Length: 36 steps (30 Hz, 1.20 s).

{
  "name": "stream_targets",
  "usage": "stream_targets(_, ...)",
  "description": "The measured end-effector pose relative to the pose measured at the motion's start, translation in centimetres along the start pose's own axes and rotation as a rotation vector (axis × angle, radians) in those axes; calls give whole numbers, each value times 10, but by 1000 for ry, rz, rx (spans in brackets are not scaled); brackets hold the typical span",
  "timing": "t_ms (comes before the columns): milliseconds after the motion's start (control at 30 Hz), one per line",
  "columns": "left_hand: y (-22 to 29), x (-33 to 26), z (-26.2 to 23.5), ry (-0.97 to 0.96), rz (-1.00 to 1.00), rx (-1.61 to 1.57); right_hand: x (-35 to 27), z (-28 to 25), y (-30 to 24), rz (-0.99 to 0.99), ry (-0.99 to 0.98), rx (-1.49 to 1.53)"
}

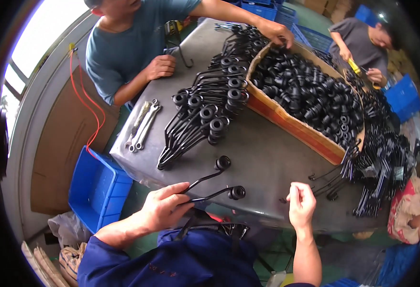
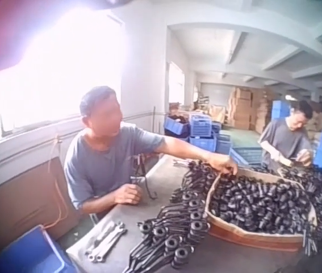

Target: Assemble rubber bushings onto metal linkage arms at an industrial workstation.

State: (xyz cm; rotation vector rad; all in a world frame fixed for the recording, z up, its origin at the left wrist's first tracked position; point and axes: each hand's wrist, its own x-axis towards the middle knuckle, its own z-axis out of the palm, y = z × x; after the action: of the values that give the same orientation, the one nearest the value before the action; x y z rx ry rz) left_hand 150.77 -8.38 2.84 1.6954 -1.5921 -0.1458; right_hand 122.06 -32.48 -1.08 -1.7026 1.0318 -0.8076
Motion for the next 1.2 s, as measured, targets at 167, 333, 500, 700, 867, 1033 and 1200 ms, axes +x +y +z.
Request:
stream_targets(167,-3,9,-6,167,98,-41,-2,16,19,-124,70,-112)
stream_targets(333,-32,40,-4,626,85,101,-3,22,21,-205,92,-232)
stream_targets(500,-69,44,16,757,-64,120,-8,21,21,-226,82,-237)
stream_targets(700,-84,37,32,583,-134,137,-1,0,4,127,117,171)
stream_targets(867,-90,24,27,554,-192,147,27,-7,-17,369,36,1215)
stream_targets(1033,-63,41,33,639,68,210,28,-9,-19,410,-17,1319)
stream_targets(1200,18,67,76,213,302,-80,24,2,-21,388,-41,1323)
